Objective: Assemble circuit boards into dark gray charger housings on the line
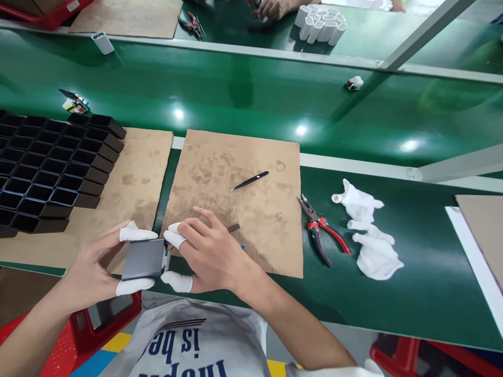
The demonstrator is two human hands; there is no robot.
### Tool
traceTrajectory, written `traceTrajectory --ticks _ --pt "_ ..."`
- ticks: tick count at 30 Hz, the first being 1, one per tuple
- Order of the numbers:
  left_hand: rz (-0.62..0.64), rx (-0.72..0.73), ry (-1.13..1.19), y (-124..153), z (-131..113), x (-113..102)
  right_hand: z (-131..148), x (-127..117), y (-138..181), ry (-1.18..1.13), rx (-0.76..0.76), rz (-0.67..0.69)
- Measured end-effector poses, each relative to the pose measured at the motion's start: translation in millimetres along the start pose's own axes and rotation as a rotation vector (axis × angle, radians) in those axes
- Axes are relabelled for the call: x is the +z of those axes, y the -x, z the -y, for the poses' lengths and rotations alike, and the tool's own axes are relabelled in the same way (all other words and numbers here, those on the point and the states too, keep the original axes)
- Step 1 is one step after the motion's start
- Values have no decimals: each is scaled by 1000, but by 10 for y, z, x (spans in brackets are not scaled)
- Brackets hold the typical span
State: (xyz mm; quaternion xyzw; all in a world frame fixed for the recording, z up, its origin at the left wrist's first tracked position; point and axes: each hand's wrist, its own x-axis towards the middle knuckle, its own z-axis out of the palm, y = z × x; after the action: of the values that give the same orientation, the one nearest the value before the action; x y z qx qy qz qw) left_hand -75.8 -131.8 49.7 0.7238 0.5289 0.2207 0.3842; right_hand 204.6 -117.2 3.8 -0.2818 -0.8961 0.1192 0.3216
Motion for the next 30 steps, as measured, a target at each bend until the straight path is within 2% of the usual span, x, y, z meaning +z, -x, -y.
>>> traceTrajectory --ticks 7,13,18,24,30 --pt "68 29 26 -78 -153 -61 -4 28 -2 42 -25 -45" --pt "102 20 -87 -63 -96 -42 -5 38 33 49 -2 -76" --pt "74 28 -137 -31 -102 -18 2 43 53 61 25 -88" --pt "117 20 -103 -48 -224 -29 10 81 61 59 43 -143" --pt "93 94 -123 -4 -257 -58 -1 94 86 14 20 -196"
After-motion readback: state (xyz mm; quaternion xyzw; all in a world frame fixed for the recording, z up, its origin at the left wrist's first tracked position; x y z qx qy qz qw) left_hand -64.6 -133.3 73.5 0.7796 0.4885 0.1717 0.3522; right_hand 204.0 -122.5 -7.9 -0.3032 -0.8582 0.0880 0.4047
